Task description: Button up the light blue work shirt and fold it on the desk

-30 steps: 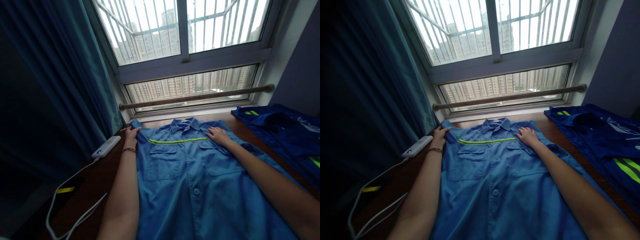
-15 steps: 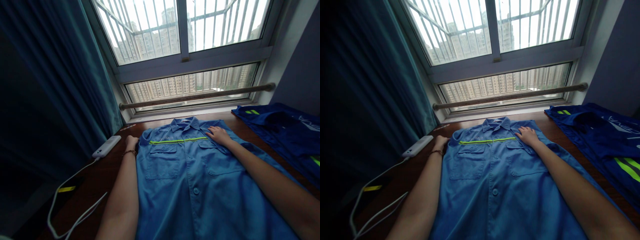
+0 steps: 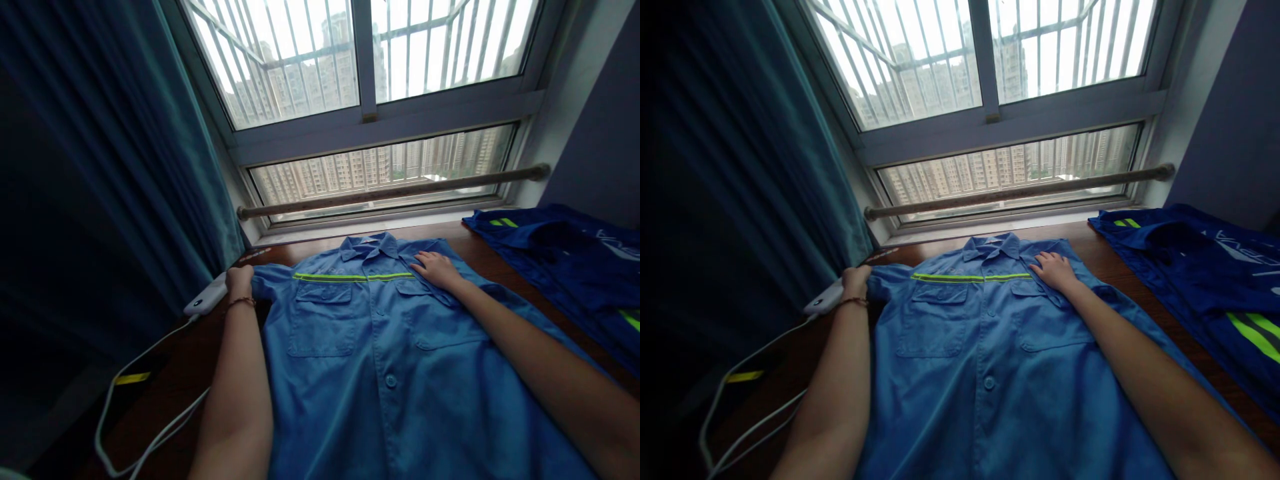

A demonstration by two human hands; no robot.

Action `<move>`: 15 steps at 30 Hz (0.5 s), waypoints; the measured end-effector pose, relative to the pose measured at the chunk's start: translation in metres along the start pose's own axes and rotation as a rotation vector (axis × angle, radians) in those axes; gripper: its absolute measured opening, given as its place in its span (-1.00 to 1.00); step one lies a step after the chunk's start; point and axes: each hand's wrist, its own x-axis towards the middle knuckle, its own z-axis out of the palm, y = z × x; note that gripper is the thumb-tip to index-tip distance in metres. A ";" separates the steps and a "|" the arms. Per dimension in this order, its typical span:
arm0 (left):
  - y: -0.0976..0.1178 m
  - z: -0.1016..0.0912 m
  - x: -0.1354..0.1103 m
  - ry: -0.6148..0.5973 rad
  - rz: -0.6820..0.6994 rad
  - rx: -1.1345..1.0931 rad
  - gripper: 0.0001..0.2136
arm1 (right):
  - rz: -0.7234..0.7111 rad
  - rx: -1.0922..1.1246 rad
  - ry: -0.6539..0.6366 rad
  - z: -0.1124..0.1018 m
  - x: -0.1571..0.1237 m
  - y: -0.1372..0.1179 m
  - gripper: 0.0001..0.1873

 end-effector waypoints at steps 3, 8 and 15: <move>-0.012 -0.005 0.003 -0.026 -0.064 0.170 -0.87 | -0.006 0.004 0.007 0.000 0.000 0.000 -0.47; -0.018 0.002 0.003 -0.157 -0.104 0.319 -0.80 | -0.010 0.004 0.014 0.001 0.000 0.001 -0.47; 0.033 0.002 -0.020 0.010 0.337 0.387 -0.74 | -0.011 0.003 0.014 0.002 0.000 0.001 -0.47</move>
